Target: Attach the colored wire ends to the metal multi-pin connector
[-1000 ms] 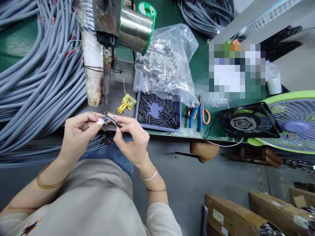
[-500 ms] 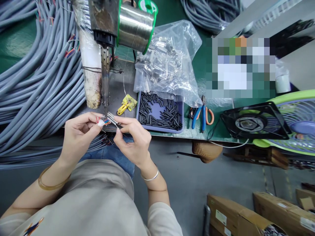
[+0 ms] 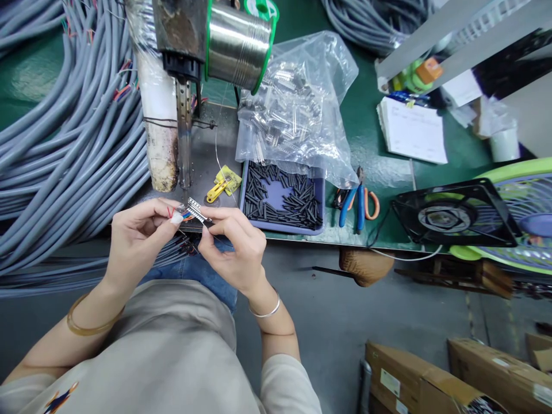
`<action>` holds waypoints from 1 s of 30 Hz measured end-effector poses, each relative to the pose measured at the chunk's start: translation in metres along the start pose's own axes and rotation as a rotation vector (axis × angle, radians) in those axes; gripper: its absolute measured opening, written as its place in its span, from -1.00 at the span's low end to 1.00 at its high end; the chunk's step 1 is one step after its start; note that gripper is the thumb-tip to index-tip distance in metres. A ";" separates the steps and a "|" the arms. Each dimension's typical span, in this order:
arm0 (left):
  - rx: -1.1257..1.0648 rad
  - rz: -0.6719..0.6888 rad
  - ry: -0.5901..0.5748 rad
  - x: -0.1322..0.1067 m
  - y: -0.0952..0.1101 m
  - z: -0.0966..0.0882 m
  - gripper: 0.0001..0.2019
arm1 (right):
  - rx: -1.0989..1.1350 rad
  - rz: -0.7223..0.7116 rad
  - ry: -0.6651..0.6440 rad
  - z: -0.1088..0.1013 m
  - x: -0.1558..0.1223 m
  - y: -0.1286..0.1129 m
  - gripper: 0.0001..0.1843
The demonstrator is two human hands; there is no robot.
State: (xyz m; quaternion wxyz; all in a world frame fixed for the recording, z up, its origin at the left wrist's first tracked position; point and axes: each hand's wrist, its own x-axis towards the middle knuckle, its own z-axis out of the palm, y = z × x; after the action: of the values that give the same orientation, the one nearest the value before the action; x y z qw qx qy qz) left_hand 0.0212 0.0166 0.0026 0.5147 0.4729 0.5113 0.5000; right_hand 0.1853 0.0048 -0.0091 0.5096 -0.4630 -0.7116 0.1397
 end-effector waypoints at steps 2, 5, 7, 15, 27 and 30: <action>0.006 0.006 0.002 0.000 0.001 0.000 -0.90 | -0.001 -0.005 0.000 0.000 0.001 0.000 -0.79; 0.013 0.030 0.006 0.001 0.003 -0.001 -0.90 | -0.007 -0.015 0.002 0.000 0.003 0.000 -0.79; 0.021 0.054 0.002 0.001 0.004 -0.001 -0.90 | -0.017 -0.025 0.000 -0.001 0.004 0.000 -0.79; 0.041 -0.005 -0.026 0.002 0.002 -0.005 -0.88 | -0.018 -0.007 -0.020 -0.002 0.000 -0.002 -0.80; -0.038 -0.007 -0.078 -0.003 -0.001 -0.010 -0.90 | 0.029 0.017 -0.015 0.001 -0.001 0.000 -0.80; -0.024 0.004 -0.038 -0.004 -0.001 -0.008 -0.91 | 0.010 0.008 -0.009 0.003 -0.002 -0.001 -0.80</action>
State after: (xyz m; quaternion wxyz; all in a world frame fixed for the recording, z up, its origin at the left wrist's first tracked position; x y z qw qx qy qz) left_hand 0.0135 0.0121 0.0016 0.5289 0.4774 0.4944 0.4980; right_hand 0.1823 0.0029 -0.0108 0.5081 -0.4624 -0.7115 0.1476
